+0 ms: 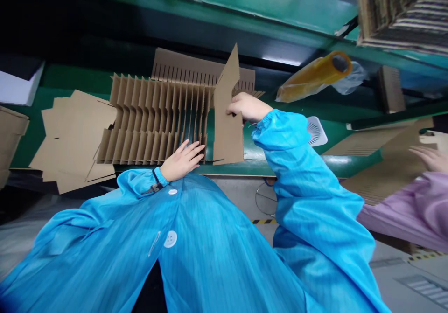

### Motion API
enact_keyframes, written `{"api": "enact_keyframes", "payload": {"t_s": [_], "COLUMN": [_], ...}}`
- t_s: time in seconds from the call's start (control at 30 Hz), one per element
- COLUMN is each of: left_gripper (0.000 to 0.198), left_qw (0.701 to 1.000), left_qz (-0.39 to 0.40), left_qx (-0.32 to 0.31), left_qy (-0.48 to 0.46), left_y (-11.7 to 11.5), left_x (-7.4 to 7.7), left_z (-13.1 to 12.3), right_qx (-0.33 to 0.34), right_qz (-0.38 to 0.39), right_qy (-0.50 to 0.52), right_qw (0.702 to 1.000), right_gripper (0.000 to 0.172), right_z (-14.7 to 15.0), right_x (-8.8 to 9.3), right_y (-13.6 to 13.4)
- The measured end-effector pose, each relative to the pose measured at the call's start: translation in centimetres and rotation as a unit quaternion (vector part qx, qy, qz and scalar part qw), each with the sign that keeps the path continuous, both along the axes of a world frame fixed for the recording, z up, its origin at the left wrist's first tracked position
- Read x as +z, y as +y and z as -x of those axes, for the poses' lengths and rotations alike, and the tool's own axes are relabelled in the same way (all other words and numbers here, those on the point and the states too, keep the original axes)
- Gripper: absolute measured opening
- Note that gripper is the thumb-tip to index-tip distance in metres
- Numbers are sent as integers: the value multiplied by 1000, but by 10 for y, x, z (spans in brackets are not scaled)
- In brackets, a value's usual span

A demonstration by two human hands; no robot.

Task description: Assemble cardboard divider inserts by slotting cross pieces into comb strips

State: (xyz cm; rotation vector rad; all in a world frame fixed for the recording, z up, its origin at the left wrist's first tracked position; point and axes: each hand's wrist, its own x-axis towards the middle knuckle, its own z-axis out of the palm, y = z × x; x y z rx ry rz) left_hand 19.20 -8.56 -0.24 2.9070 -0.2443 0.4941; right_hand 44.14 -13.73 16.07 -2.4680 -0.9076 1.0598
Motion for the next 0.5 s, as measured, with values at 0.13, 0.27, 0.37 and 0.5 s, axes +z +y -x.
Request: {"api": "enact_keyframes", "payload": {"t_s": [0.13,0.27,0.37,0.5], "left_gripper": [27,28,27,27], "left_qw": [1000,1000,1000,999], "left_qz": [7,20,29,32], "left_qx": [-6,-11,-12,-10], "left_qy": [-13,-1,4,11], "left_y": [1,2,3,2], "left_x": [2,4,5,4], "left_z": [0,0,0,1], "right_qx": [11,23,26,20], "right_qz": [32,70,82,70], "right_qy": [5,10,18,22], "right_qw": [999,997,996,997], "right_gripper": [29,30,33,35], "right_z": [-3,3,7,6], "right_x": [-4,-10,-12,-16], "right_y": [8,14,16,17]}}
